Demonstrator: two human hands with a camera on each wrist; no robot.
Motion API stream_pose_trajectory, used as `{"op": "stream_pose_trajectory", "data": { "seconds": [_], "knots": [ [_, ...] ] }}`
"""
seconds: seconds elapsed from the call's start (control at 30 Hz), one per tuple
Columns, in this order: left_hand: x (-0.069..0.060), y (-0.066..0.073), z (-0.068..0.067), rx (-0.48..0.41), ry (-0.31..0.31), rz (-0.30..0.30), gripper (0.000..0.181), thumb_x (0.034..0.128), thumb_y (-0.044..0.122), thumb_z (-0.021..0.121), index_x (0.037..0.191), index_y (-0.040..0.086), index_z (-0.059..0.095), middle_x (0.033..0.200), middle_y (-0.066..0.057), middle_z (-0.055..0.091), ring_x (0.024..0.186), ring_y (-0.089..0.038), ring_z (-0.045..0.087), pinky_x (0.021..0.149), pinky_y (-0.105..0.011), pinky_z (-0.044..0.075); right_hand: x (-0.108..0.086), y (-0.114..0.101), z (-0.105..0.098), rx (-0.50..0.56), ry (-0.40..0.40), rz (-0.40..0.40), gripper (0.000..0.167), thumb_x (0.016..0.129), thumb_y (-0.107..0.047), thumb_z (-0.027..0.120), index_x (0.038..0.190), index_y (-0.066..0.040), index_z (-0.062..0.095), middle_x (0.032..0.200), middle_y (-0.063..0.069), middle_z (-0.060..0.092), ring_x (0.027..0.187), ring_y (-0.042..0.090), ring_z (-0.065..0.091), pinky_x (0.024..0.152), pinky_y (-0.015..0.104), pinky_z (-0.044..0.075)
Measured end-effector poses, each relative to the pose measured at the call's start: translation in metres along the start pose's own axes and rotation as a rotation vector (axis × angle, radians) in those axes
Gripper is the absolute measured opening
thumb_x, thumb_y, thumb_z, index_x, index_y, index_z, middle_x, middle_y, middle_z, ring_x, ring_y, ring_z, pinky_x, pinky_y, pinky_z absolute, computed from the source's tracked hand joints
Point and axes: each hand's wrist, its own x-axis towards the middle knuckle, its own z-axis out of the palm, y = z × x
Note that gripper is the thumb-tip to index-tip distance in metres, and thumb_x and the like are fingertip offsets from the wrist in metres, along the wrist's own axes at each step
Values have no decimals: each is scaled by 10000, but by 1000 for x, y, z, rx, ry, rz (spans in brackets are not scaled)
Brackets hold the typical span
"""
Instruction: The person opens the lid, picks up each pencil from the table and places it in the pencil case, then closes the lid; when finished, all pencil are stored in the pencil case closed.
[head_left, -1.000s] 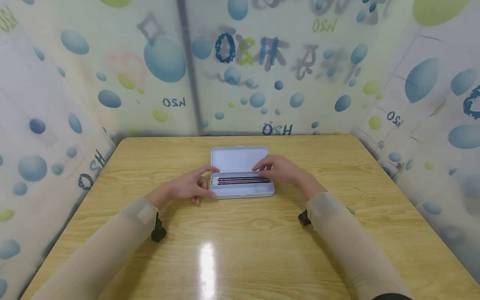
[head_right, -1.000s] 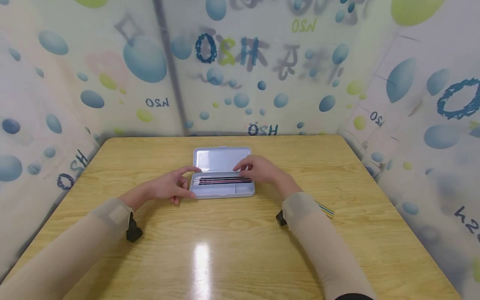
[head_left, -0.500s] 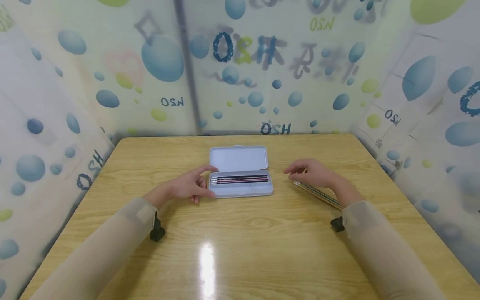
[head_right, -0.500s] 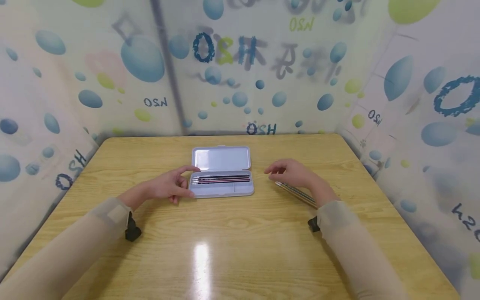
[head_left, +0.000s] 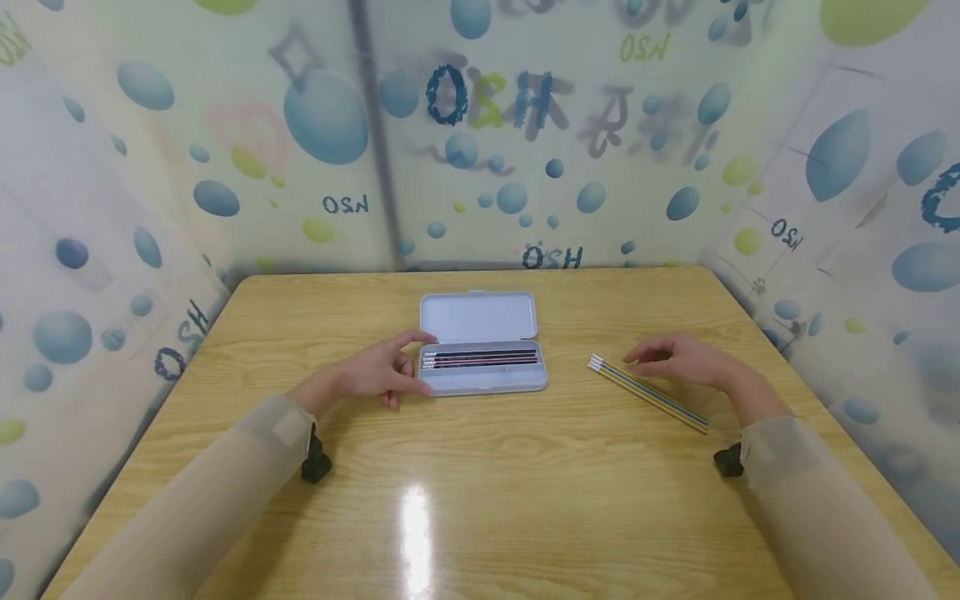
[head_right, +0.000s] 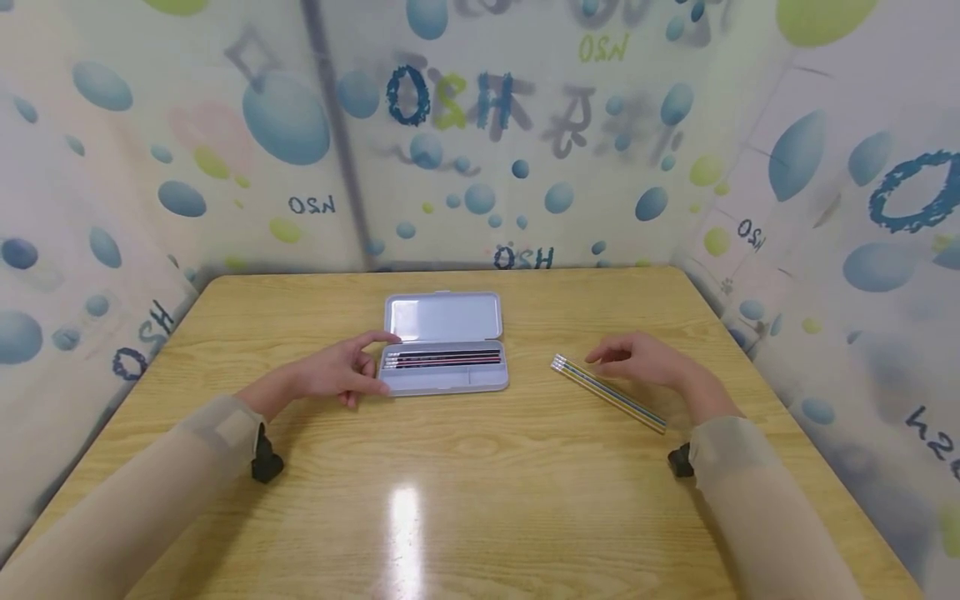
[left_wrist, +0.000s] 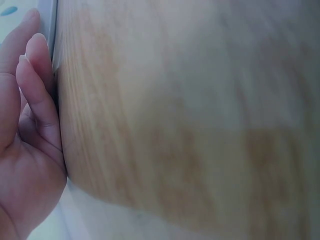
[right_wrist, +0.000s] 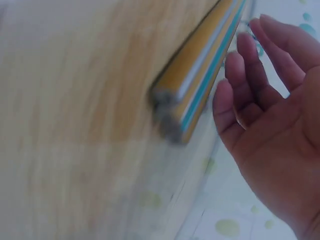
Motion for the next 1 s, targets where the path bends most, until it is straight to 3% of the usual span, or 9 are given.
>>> {"op": "stream_pose_trajectory", "data": {
  "seconds": [0.23, 0.4, 0.5, 0.73, 0.9, 1.0],
  "knots": [
    [4, -1, 0, 11, -1, 2, 912, 977, 290, 872, 1686, 264, 297, 835, -38, 598, 537, -162, 637, 531, -255, 526, -8, 15, -3, 106, -109, 29, 403, 1089, -293, 702, 1450, -116, 708, 1496, 104, 700, 1418, 330, 624, 1110, 298, 507],
    [4, -2, 0, 16, 3, 4, 917, 977, 301, 872, 1688, 269, 294, 832, -40, 602, 542, -166, 637, 531, -256, 523, -6, 16, -3, 156, -151, 47, 433, 1091, -290, 690, 1492, -128, 674, 1560, 123, 644, 1457, 337, 576, 1162, 402, 485],
    [4, -3, 0, 23, 8, 7, 919, 973, 301, 875, 1687, 268, 297, 833, -45, 614, 547, -169, 644, 527, -255, 522, -4, 17, -3, 157, -155, 47, 429, 1087, -276, 696, 1492, -134, 674, 1564, 119, 640, 1451, 313, 568, 1162, 406, 480],
    [2, -2, -1, 19, 11, 8, 928, 971, 304, 877, 1688, 262, 289, 830, -46, 615, 551, -178, 648, 523, -257, 516, -1, 17, -3, 157, -121, 39, 406, 1075, -206, 693, 1465, -94, 691, 1461, 112, 703, 1254, 147, 611, 1039, 194, 486],
    [2, -2, 0, 24, 9, 1, 930, 975, 311, 873, 1692, 263, 283, 833, -45, 612, 556, -177, 641, 525, -254, 510, 0, 20, -1, 162, -96, 23, 419, 1062, -141, 665, 1472, -58, 677, 1477, 152, 685, 1111, 131, 568, 914, 212, 482],
    [2, -2, 0, 22, 5, 4, 934, 980, 314, 868, 1698, 258, 274, 829, -42, 607, 552, -173, 637, 522, -256, 508, 0, 21, 0, 184, -85, 37, 428, 1047, -114, 670, 1469, -48, 675, 1368, 144, 703, 1026, 122, 554, 856, 238, 464]
  ]
}}
